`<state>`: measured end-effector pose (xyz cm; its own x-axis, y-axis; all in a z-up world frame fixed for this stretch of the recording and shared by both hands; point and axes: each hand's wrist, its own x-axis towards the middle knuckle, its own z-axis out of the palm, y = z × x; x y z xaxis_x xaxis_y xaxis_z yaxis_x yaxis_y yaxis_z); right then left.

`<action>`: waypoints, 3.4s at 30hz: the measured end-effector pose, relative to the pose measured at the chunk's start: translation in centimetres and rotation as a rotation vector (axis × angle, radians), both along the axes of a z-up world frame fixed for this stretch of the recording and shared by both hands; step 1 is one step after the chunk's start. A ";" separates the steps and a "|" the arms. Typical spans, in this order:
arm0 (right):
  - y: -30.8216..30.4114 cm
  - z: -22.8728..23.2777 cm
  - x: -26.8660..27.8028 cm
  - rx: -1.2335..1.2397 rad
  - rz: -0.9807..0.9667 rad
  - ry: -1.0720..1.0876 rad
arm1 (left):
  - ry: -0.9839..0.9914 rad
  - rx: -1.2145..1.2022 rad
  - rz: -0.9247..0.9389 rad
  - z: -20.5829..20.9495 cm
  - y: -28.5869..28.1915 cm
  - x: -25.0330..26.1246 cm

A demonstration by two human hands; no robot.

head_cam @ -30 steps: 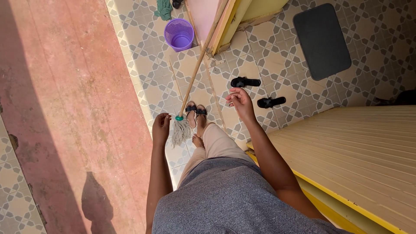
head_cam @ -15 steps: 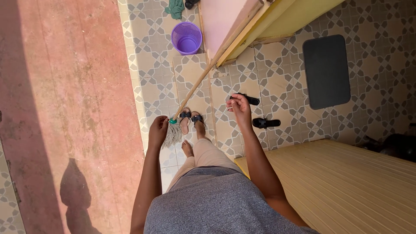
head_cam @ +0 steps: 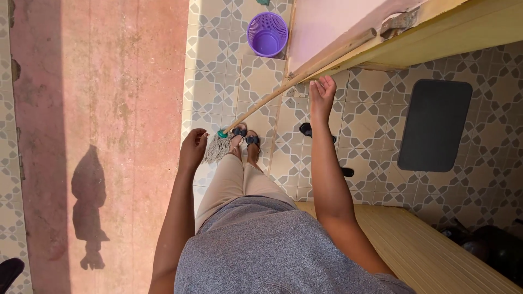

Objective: Mopping a tiled floor in a hallway and entryway area near a doorway.

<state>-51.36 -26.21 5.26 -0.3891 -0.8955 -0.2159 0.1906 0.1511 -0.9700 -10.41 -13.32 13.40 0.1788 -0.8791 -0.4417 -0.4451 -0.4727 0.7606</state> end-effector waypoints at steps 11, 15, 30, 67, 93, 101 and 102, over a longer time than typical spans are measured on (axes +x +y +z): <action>-1.1 -4.8 1.0 0.093 -0.037 0.303 | -0.004 -0.005 0.007 1.3 -3.5 -2.6; -3.0 -6.9 0.6 0.120 -0.075 0.168 | -0.008 -0.030 -0.018 1.1 -4.1 -2.7; -7.8 -7.3 -0.8 0.299 -0.057 0.059 | 0.051 -0.058 0.041 -1.5 -3.7 -0.2; 12.2 -2.4 24.6 -0.218 0.237 -0.048 | 0.186 -0.072 -0.104 -22.8 6.8 17.6; 39.0 6.1 46.0 -0.463 -0.080 0.114 | 0.217 -0.035 -0.394 -23.0 22.2 33.8; 47.3 10.4 43.5 -0.602 -0.271 0.168 | 0.172 -0.057 -0.579 -23.9 24.7 28.2; 48.3 10.9 42.8 -0.666 -0.272 0.162 | 0.161 -0.072 -0.631 -24.1 25.4 27.3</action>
<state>-8.54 22.11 16.14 -0.5971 -0.6839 0.4192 -0.0158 -0.5125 -0.8586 16.88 12.06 -10.67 -0.4450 -0.8218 -0.3558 -0.4981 -0.1031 0.8610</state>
